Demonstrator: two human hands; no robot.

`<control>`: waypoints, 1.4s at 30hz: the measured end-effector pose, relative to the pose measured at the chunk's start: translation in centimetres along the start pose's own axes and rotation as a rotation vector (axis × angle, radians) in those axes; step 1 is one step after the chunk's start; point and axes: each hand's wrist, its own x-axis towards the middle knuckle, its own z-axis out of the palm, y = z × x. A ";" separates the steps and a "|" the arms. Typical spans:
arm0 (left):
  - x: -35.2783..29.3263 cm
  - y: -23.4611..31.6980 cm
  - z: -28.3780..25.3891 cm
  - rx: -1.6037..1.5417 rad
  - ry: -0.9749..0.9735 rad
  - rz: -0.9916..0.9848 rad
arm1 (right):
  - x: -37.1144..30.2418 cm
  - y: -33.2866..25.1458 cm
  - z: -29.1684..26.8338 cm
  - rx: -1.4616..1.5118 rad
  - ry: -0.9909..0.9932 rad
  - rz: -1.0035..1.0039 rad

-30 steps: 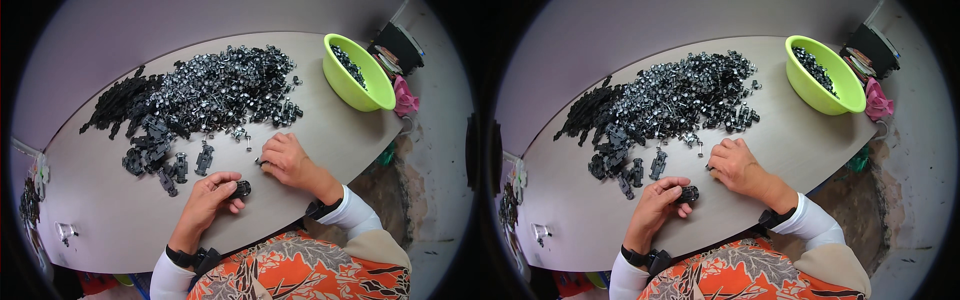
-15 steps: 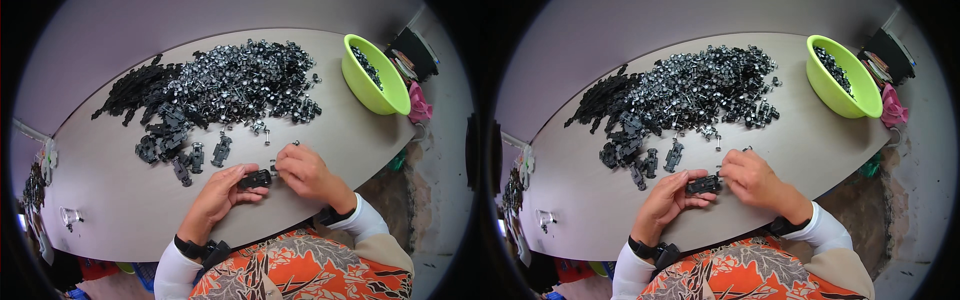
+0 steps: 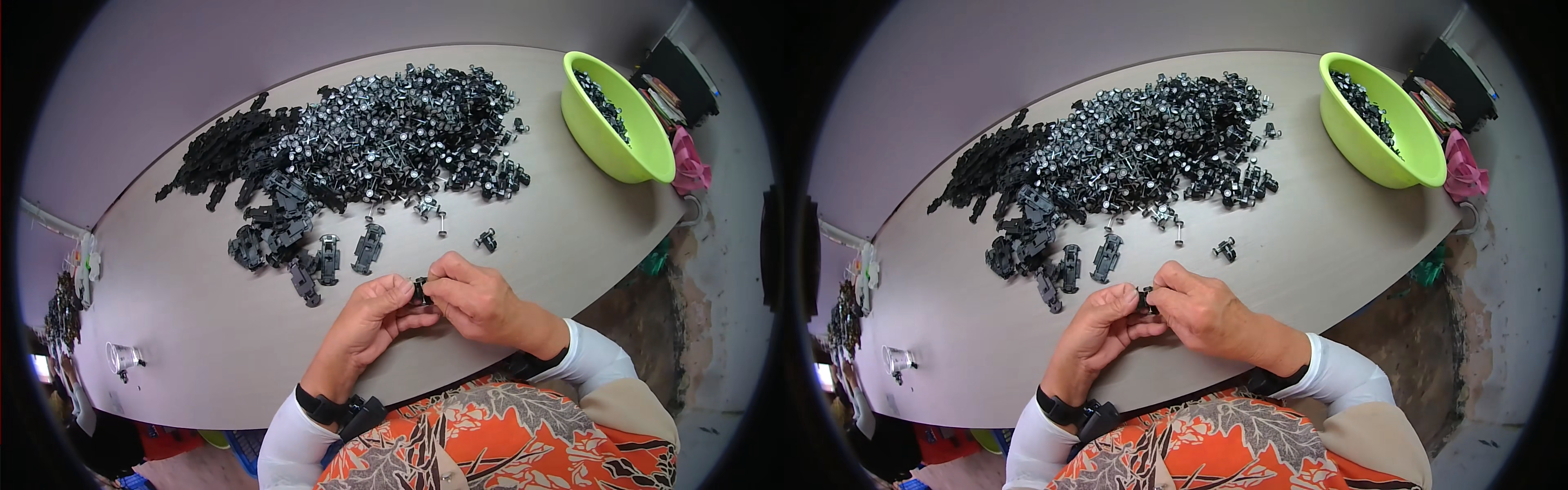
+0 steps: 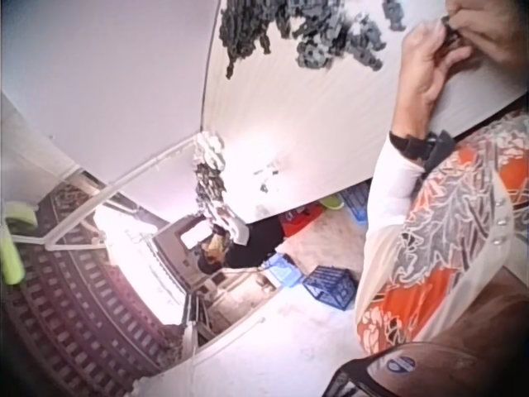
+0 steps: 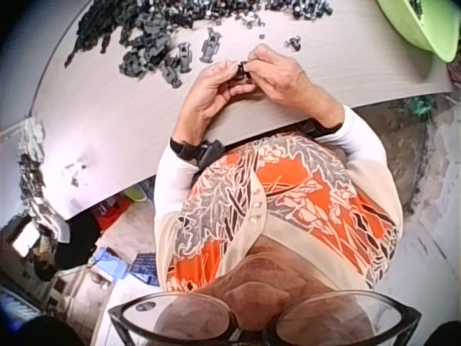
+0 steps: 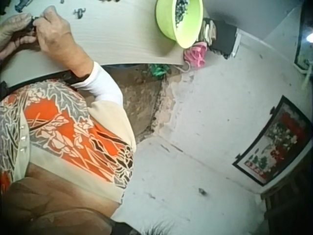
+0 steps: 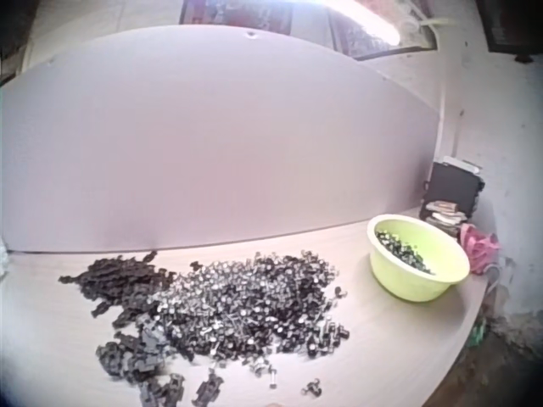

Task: The person sits at a table and assembles small black plastic components by hand. They pick up a plastic housing and insert a metal pin into it, repeating this process for multiple units. The person places the finished assemblies on the table surface.

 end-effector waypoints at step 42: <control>-28.2 -8.4 -7.2 0.972 1.086 -0.104 | 2.1 6.8 -0.2 -0.309 -0.050 0.127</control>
